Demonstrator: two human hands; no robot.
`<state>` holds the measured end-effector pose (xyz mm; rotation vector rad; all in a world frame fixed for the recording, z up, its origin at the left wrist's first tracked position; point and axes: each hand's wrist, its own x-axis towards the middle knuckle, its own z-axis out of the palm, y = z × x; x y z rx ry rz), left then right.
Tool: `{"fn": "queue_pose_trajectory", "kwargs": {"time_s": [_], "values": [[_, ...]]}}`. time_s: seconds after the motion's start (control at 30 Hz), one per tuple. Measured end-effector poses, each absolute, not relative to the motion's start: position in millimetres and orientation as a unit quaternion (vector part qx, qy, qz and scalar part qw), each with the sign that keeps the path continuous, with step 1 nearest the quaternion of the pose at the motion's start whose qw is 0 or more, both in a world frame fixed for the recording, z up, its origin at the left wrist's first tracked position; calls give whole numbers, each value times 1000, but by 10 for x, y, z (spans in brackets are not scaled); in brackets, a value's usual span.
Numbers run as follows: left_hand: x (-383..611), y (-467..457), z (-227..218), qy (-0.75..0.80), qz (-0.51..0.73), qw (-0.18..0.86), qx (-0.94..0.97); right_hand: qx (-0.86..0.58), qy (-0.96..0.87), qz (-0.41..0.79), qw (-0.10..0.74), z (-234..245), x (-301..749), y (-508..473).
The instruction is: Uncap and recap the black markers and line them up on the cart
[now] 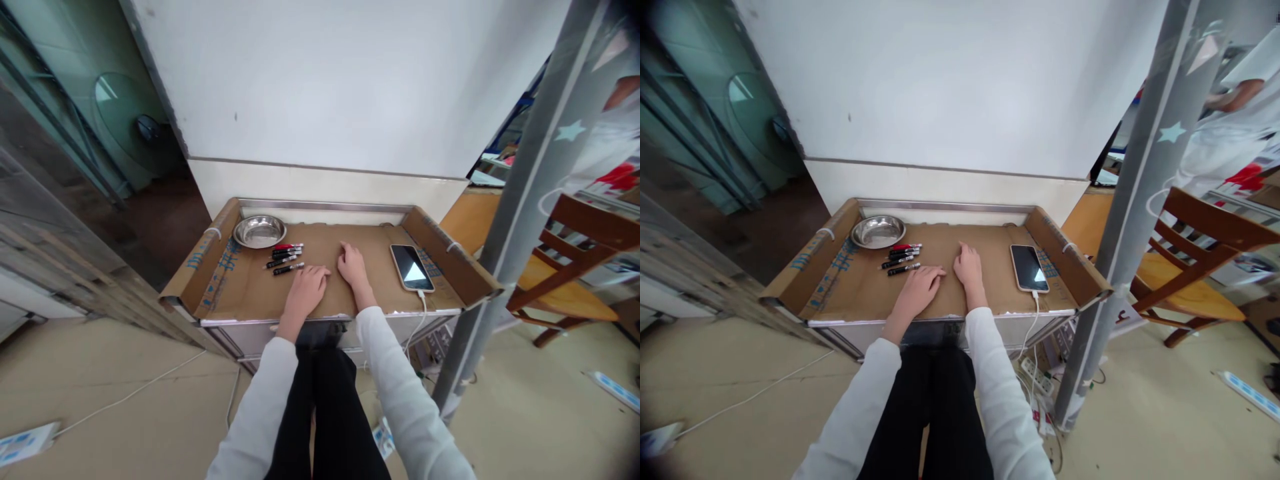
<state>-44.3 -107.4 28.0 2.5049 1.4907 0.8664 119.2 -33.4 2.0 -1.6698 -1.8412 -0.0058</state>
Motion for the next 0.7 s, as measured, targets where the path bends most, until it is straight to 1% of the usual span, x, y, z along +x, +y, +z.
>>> {"fn": "queue_pose_trajectory", "kwargs": {"time_s": [0.17,0.6,0.7], "values": [[-423,-1057,238,499,268,42,823,-630,-715,13,303,76,1183,-351],[-436,-1078,249,497,276,52,821,-632,-709,16,313,67,1188,-342],[-432,-1089,272,535,297,30,790,-636,-708,20,306,72,1189,-348]]}}
